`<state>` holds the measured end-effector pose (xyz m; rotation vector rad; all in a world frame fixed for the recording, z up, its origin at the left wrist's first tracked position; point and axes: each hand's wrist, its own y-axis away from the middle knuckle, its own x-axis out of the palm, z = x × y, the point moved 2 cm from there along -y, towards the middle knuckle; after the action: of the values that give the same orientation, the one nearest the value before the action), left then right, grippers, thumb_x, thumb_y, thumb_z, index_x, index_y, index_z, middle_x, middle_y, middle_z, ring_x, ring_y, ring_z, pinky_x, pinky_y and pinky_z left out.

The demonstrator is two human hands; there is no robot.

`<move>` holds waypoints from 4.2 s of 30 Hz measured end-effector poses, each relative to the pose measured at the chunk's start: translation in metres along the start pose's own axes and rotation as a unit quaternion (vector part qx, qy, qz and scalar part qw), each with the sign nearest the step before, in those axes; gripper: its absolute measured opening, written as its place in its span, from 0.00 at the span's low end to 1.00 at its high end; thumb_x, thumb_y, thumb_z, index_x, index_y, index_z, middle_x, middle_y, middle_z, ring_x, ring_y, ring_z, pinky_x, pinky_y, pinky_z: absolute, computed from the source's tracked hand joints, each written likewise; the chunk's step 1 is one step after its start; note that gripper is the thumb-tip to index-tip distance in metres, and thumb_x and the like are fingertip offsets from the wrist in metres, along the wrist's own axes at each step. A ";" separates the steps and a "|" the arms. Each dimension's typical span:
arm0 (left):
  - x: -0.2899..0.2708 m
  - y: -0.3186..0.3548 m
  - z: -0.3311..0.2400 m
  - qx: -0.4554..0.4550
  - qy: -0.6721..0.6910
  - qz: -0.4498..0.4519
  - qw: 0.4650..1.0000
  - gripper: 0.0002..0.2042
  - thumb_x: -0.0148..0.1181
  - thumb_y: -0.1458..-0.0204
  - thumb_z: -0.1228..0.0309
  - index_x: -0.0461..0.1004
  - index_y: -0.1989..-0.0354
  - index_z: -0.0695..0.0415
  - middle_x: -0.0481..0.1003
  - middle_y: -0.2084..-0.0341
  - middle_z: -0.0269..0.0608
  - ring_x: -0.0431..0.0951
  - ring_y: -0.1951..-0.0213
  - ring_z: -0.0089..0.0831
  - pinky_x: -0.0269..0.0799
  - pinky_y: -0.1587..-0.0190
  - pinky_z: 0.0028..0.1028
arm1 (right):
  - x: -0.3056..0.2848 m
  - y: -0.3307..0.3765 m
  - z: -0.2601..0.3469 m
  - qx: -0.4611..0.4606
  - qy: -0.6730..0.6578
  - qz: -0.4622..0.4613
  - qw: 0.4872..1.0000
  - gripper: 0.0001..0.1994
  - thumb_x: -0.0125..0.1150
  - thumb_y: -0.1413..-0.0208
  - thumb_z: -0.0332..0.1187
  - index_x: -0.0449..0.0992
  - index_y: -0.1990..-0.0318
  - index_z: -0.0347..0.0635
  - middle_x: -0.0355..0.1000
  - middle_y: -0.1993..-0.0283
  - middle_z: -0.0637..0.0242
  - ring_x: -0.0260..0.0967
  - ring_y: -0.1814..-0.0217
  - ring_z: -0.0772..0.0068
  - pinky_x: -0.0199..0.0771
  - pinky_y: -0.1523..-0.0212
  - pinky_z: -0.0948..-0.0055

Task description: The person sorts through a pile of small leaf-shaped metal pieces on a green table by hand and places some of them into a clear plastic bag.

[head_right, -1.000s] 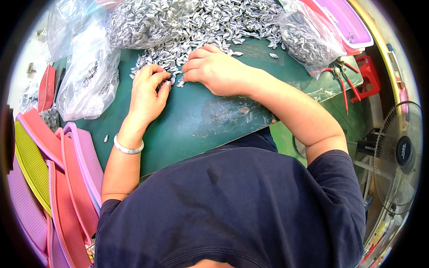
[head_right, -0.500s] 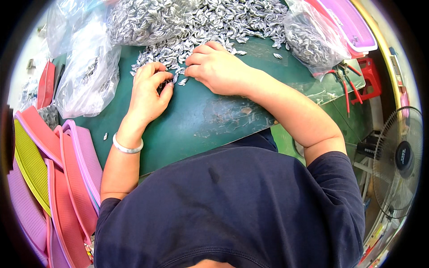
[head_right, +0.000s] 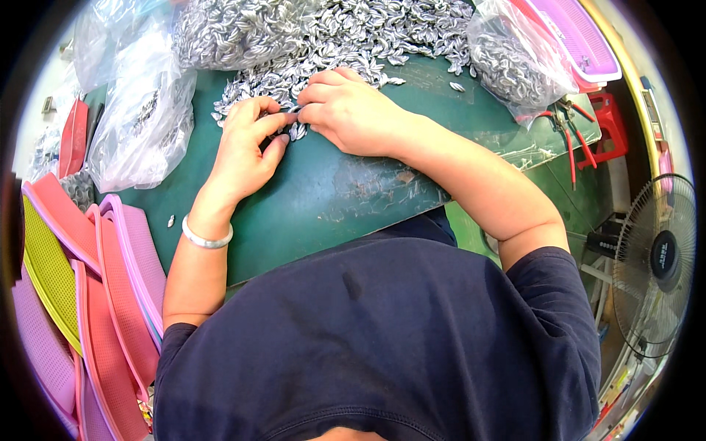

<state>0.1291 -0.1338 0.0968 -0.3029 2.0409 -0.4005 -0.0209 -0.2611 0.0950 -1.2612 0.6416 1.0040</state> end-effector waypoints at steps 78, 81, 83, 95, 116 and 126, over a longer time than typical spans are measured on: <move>-0.022 0.010 -0.004 -0.090 -0.029 0.080 0.992 0.07 0.58 0.53 0.75 0.77 0.65 0.60 0.77 0.71 0.46 0.77 0.64 0.44 0.71 0.60 0.36 | -0.008 -0.015 0.024 0.037 -0.086 0.123 0.988 0.07 0.59 0.52 0.25 0.76 0.64 0.39 0.73 0.68 0.62 0.67 0.59 0.59 0.70 0.58 0.62; -0.020 0.010 -0.004 -0.091 -0.018 0.083 0.992 0.07 0.58 0.53 0.75 0.78 0.65 0.60 0.77 0.70 0.46 0.77 0.64 0.44 0.72 0.60 0.36 | -0.004 -0.017 0.012 0.052 -0.080 0.043 0.995 0.07 0.58 0.50 0.24 0.77 0.63 0.40 0.74 0.67 0.62 0.68 0.59 0.59 0.70 0.57 0.62; -0.020 0.010 -0.006 -0.095 -0.019 0.081 0.992 0.07 0.58 0.53 0.76 0.78 0.65 0.60 0.77 0.70 0.46 0.77 0.63 0.44 0.72 0.59 0.36 | 0.001 -0.015 0.010 0.042 -0.066 0.038 0.996 0.07 0.58 0.51 0.23 0.77 0.63 0.40 0.74 0.67 0.63 0.68 0.59 0.58 0.70 0.57 0.63; -0.020 0.012 -0.002 -0.097 -0.025 0.088 0.991 0.08 0.58 0.54 0.75 0.78 0.65 0.60 0.77 0.71 0.47 0.77 0.64 0.45 0.71 0.60 0.37 | 0.002 -0.022 0.017 0.021 -0.096 0.084 0.992 0.08 0.55 0.50 0.23 0.77 0.62 0.38 0.75 0.64 0.61 0.67 0.59 0.58 0.69 0.53 0.63; -0.022 0.012 0.000 -0.136 -0.006 0.085 0.987 0.09 0.56 0.52 0.76 0.79 0.63 0.61 0.77 0.71 0.46 0.77 0.68 0.40 0.72 0.64 0.33 | -0.038 0.005 0.010 -0.017 -0.127 0.125 0.984 0.06 0.58 0.59 0.21 0.73 0.71 0.38 0.71 0.70 0.65 0.66 0.59 0.58 0.68 0.56 0.63; -0.018 0.013 -0.002 -0.092 0.007 0.094 0.991 0.10 0.56 0.52 0.77 0.78 0.62 0.62 0.76 0.71 0.47 0.76 0.65 0.43 0.71 0.61 0.35 | -0.030 0.002 0.001 0.027 -0.084 0.044 0.995 0.06 0.55 0.51 0.19 0.76 0.67 0.36 0.72 0.67 0.61 0.68 0.59 0.56 0.70 0.58 0.63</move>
<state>0.1348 -0.1149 0.1069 -0.2168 2.1034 -0.0988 -0.0365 -0.2675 0.1194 -1.0945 0.5933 1.1454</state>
